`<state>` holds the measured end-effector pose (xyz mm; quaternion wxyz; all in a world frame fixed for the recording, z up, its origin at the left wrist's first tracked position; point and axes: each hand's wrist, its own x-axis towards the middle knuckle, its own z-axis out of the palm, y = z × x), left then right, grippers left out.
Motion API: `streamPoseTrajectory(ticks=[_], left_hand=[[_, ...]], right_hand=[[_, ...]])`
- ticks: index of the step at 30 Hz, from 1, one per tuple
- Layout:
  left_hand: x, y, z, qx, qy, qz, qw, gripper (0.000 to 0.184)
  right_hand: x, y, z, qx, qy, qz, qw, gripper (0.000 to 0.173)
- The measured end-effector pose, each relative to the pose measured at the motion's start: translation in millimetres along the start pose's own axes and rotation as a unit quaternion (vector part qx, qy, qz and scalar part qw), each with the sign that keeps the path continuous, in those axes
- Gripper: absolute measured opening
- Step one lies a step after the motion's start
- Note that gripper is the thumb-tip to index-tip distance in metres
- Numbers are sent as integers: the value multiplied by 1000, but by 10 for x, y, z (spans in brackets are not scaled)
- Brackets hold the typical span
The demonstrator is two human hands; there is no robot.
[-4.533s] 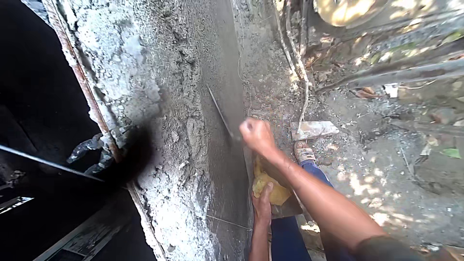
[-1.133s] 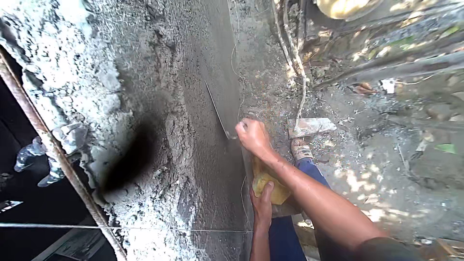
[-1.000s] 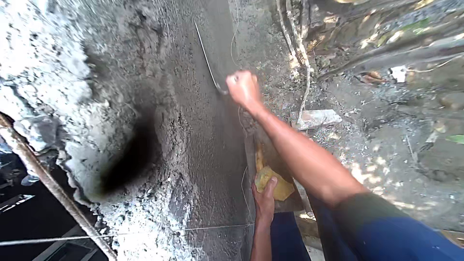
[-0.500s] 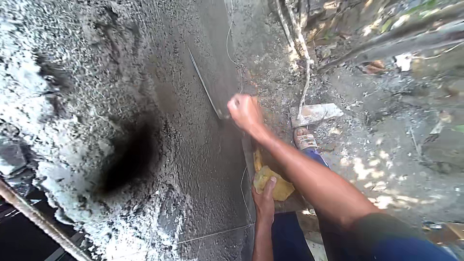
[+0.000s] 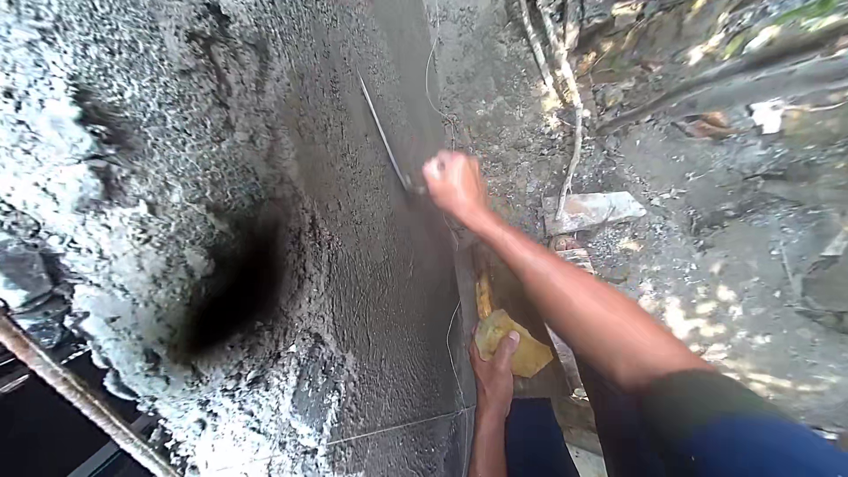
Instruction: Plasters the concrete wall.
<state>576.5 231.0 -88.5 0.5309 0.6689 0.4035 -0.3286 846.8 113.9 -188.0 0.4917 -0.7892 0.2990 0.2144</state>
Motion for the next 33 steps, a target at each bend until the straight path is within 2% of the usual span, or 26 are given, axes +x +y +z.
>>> streamPoseTrajectory(ticks=[2, 4, 5, 8, 10, 11, 14, 17, 22, 24, 27, 30, 32, 33], left_hand=[[-6, -36, -10, 2, 2, 0, 1000, 66], [22, -69, -2, 3, -2, 4, 1000, 66], [25, -86, 17, 4, -3, 5, 1000, 67], [-29, -133, 10, 20, 9, 29, 999, 59], [-126, -152, -64, 69, -9, 46, 996, 64], [-172, -131, -85, 86, -19, 44, 995, 66], [-142, -156, -111, 66, -7, 16, 998, 63], [-59, -229, -108, 41, 4, -8, 999, 64], [-156, -296, -165, 138, -27, 34, 990, 60], [-105, -361, -135, 108, -8, 10, 994, 58], [-25, -427, -61, 65, 12, -23, 998, 67], [-34, -491, -80, 130, 4, 35, 991, 63], [-50, -561, -129, 219, -4, 79, 973, 69], [-66, -534, -127, 227, -9, 78, 971, 70]], right_hand=[[447, -231, -80, 3, 17, 1, 1000, 37], [359, -268, -99, 22, 33, -21, 999, 35], [81, -198, -112, 36, 31, -41, 998, 34], [-1224, 122, -85, 25, -8, -81, 996, 36], [-1826, 134, -64, 2, 21, -98, 995, 36], [-1956, 79, -69, -6, 59, -119, 991, 36], [-1660, -236, -195, 14, 72, -132, 989, 34], [-1341, -359, -254, 26, 71, -135, 988, 31], [-2034, -108, -134, 9, 91, -150, 984, 35], [-1882, -198, -181, 6, 66, -127, 990, 34], [-1543, -367, -341, 20, 20, -99, 995, 34], [-1872, -255, -233, 35, 52, -116, 991, 31], [-2174, -126, -119, 30, 65, -117, 991, 33], [-2168, -115, -95, 25, 63, -106, 992, 34]])
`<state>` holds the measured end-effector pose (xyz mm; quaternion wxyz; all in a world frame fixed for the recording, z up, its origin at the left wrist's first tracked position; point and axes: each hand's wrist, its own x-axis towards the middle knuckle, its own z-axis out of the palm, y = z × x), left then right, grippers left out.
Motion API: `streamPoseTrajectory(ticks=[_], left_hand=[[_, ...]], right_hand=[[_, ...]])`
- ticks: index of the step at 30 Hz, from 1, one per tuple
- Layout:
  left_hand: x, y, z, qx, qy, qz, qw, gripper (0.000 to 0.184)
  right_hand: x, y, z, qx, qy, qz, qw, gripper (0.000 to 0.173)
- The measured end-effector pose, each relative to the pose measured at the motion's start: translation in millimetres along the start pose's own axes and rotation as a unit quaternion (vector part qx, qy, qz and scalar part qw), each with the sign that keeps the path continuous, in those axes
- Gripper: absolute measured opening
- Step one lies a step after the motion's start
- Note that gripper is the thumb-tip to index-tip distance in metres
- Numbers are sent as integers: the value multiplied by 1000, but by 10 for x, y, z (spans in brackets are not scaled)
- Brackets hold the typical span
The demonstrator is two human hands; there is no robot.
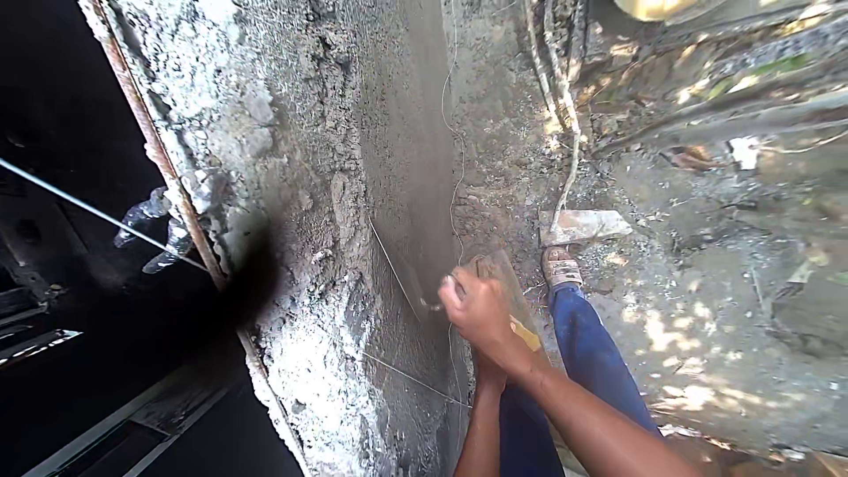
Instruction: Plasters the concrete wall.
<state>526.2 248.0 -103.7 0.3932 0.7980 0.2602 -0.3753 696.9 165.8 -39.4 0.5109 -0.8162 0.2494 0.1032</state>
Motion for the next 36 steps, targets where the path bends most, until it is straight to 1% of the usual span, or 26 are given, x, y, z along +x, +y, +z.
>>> streamPoseTrajectory(ticks=[2, 4, 5, 7, 8, 9, 10, 11, 13, 14, 15, 16, 17, 18, 19, 20, 22, 24, 25, 27, 29, 30, 31, 33, 34, 36], left_hand=[[34, 121, -4, -75, -7, -37, 996, 63], [54, 166, 54, -146, 10, -67, 987, 61], [33, 156, 59, -150, 14, -66, 986, 59], [59, 118, 39, -88, 6, -34, 995, 57], [12, 51, 32, -41, 2, -28, 999, 61], [-47, 22, 16, -12, -3, -40, 999, 62], [-40, -17, 18, 11, -5, -39, 999, 65], [10, -51, 36, 19, -7, -28, 999, 68], [78, -3, 76, -75, -1, -34, 997, 63], [96, 25, 107, -115, 9, -37, 993, 60], [86, 46, 120, -124, 10, -38, 991, 57], [53, 83, 100, -99, -5, -38, 994, 56], [-6, 168, 37, -46, -31, -46, 997, 55], [-76, 319, -52, 7, -60, -71, 996, 52], [-101, 414, -87, 20, -58, -88, 994, 48], [-113, 458, -93, 9, -43, -79, 996, 45], [-59, 134, 32, -32, -24, 5, 999, 57], [-54, 34, 110, -96, -18, -31, 995, 61], [-36, 10, 143, -113, -9, -51, 992, 62], [-21, -77, 199, -83, -8, -53, 995, 60], [-21, -301, 252, 9, -11, -19, 1000, 67], [-18, -361, 268, 32, -13, -12, 999, 71], [-28, -354, 265, 23, -18, -20, 999, 72], [-30, -153, 242, -49, -21, -59, 997, 64], [-20, -107, 251, -87, -16, -76, 993, 65], [46, -124, 279, -117, -7, -79, 990, 68]], right_hand=[[311, -4, -13, -1, -42, 48, 998, 36], [570, 2, -70, 2, -69, 58, 996, 37], [546, 8, -71, 6, -64, 55, 996, 36], [307, 12, -54, 11, -52, 40, 998, 32], [70, 37, -24, 8, -42, 29, 999, 33], [-118, 61, 12, 0, -33, 24, 999, 34], [-149, 72, 40, -6, -32, 29, 999, 35], [-29, 79, 57, -5, -45, 46, 998, 35], [364, 137, 74, 5, -64, 68, 996, 34], [471, 154, 59, 5, -66, 64, 996, 34], [472, 177, 57, -4, -63, 63, 996, 34], [365, 211, 62, -12, -63, 65, 996, 34], [160, 239, 59, -17, -70, 67, 995, 33], [-79, 252, 57, -17, -75, 68, 995, 34], [-243, 249, 71, -17, -70, 67, 995, 35], [-289, 234, 97, -19, -60, 68, 996, 35], [6, 216, 114, -3, -81, 92, 992, 36], [377, 258, 110, 20, -92, 93, 991, 37], [454, 268, 123, 25, -77, 81, 993, 36], [332, 317, 162, 16, -60, 71, 996, 33], [-35, 361, 170, 0, -80, 81, 993, 33], [-116, 364, 187, -6, -84, 87, 993, 35], [-67, 353, 193, -3, -90, 94, 991, 36], [319, 343, 161, 21, -112, 114, 987, 36], [472, 351, 135, 34, -108, 106, 988, 37], [525, 387, 121, 32, -91, 86, 992, 37]])
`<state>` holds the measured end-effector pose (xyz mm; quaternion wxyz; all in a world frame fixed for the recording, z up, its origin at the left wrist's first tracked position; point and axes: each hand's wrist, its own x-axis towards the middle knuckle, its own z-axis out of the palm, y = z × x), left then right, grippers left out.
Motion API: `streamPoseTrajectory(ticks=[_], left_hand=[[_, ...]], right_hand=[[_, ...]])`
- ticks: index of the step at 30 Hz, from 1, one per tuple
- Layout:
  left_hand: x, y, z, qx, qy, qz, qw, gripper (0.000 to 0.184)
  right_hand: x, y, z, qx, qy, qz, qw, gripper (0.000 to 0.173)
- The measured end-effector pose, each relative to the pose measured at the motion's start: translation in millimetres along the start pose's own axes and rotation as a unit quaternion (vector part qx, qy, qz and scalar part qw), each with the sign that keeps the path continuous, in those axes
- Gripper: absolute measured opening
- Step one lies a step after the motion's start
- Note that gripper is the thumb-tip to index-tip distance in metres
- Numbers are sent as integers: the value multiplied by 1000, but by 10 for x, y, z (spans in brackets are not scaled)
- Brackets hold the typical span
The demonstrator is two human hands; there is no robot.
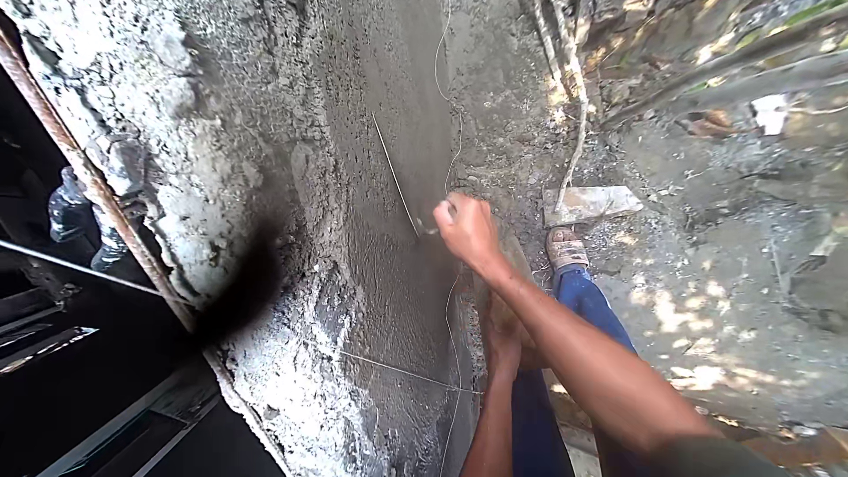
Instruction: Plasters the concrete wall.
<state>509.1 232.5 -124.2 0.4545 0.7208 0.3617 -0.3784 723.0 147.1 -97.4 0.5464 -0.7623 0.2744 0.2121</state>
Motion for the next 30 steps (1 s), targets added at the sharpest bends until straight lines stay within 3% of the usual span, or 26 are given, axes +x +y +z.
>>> streamPoseTrajectory(ticks=[4, 9, 15, 19, 24, 26, 30], left_hand=[[123, -129, 4, 101, -16, 73, 992, 69], [87, 141, -26, -21, -4, 28, 999, 60], [127, 88, -106, 74, -19, 59, 995, 65], [142, 121, -81, -25, 11, 9, 1000, 64], [169, 81, -85, -11, -4, 33, 999, 62], [194, 143, -94, -18, 5, 39, 999, 58], [282, 131, -80, -41, 6, 15, 999, 61]], right_hand=[[-394, 144, 103, -46, -6, 15, 999, 36], [342, -32, 59, -2, 27, 10, 1000, 37], [-197, 56, 106, -29, -36, 63, 997, 36], [484, 65, 72, 4, 6, 33, 999, 39], [-10, 255, 131, -36, -50, 67, 996, 35], [219, 210, 144, -21, -41, 65, 997, 37], [1208, 1, 42, -41, 14, 44, 998, 35]])
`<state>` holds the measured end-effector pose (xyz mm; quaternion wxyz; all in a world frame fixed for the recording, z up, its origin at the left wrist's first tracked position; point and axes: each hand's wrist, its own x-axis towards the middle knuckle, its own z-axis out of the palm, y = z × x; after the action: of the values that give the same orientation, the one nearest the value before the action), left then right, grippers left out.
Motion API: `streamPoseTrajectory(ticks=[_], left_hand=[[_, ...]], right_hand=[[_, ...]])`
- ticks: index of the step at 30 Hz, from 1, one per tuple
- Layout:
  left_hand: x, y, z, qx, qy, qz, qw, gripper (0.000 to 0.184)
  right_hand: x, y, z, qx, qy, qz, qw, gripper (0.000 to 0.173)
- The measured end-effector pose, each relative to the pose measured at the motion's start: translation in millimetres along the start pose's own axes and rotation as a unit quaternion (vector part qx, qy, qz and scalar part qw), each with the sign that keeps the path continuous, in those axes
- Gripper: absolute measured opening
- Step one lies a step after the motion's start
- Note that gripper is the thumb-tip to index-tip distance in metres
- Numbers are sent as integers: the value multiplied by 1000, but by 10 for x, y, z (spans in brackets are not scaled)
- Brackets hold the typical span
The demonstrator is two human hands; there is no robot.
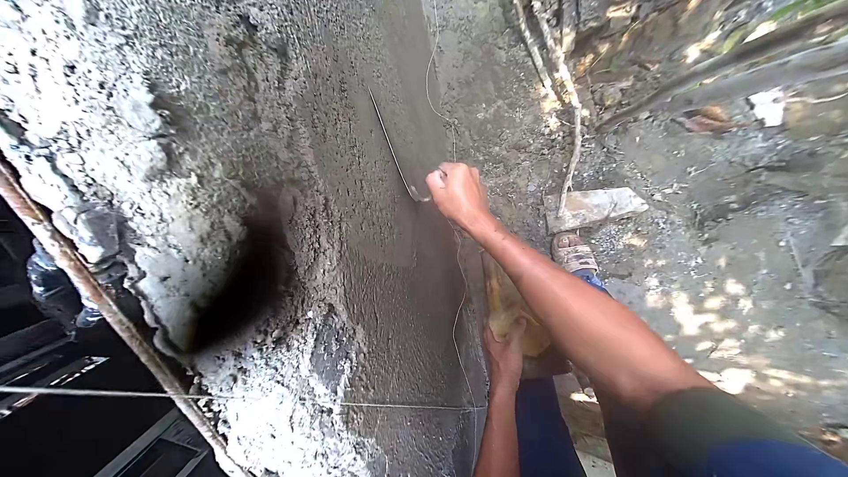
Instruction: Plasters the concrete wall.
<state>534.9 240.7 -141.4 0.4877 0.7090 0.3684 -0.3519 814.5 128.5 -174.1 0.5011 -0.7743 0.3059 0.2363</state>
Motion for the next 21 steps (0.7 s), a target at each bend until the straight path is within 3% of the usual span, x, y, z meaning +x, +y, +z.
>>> streamPoseTrajectory(ticks=[4, 7, 10, 15, 19, 21], left_hand=[[17, 11, 33, -11, -1, -20, 1000, 65], [-19, 65, -3, -15, -5, -21, 1000, 68], [11, 112, 11, -23, -4, -18, 1000, 68], [20, 198, 36, -31, -8, -21, 999, 71], [37, 177, 8, -20, -10, -12, 1000, 70], [28, 169, 17, -24, -5, -11, 1000, 70]], right_hand=[[-607, 139, -73, 23, 7, -38, 999, 37], [-30, -108, -147, -5, -9, -11, 1000, 37], [652, -361, -258, -8, 36, -40, 998, 37], [-24, -63, -239, -6, 30, -80, 996, 38], [670, -451, -371, -27, 29, -38, 998, 37], [698, -486, -420, -35, 42, -36, 998, 36]])
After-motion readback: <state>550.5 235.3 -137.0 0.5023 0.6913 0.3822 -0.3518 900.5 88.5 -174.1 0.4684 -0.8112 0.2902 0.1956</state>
